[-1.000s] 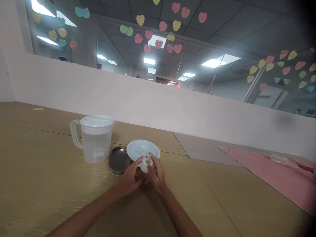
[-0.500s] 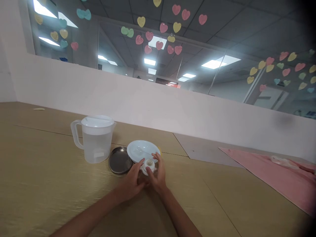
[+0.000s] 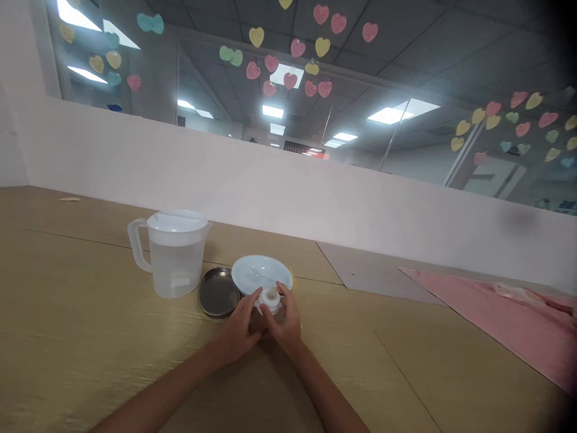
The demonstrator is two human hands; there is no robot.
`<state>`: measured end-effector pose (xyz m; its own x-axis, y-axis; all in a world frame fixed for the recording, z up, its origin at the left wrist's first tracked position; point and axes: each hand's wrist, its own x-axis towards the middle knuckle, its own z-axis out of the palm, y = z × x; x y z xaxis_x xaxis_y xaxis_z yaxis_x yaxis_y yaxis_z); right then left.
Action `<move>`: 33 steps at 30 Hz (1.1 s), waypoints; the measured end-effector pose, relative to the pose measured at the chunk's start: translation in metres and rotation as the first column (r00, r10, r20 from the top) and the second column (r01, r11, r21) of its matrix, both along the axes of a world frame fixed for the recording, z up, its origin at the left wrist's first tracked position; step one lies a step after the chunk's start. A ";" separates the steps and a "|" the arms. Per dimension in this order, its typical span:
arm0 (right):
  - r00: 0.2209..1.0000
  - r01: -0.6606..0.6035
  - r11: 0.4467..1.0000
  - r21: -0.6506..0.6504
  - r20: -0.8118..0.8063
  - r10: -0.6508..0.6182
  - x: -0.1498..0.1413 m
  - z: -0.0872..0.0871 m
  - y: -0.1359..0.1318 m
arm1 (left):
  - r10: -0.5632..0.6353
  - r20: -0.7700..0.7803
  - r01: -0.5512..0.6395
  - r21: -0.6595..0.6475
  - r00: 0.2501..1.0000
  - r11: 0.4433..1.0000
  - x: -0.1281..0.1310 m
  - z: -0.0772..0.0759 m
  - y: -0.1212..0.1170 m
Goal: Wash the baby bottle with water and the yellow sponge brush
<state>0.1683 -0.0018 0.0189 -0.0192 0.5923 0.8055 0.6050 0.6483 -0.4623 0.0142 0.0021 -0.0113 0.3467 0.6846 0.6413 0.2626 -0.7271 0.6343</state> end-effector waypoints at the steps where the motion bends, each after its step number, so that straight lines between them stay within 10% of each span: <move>1: 0.999 0.021 1.000 0.007 -0.037 -0.020 -0.001 0.000 0.000 | -0.001 -0.001 0.001 -0.006 1.000 1.000 0.000 0.000 0.000; 11: 0.860 -0.010 0.998 0.055 -0.510 0.037 -0.009 0.017 0.000 | 0.026 -0.046 -0.028 -0.032 0.999 0.999 0.000 0.006 -0.002; 19: 0.929 0.185 0.858 0.479 -0.370 0.006 -0.001 0.036 -0.004 | 0.032 -0.041 -0.034 -0.045 0.999 0.998 0.000 0.005 -0.002; 33: 0.664 -0.063 0.988 0.140 -0.733 0.146 0.000 0.044 0.002 | 0.015 -0.049 -0.017 -0.048 0.999 0.999 -0.001 0.007 -0.003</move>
<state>0.1688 0.0001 0.0629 0.5499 0.5446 0.6332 0.0167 0.7509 -0.6603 0.0136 -0.0011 -0.0040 0.3659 0.7200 0.5897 0.3054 -0.6914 0.6547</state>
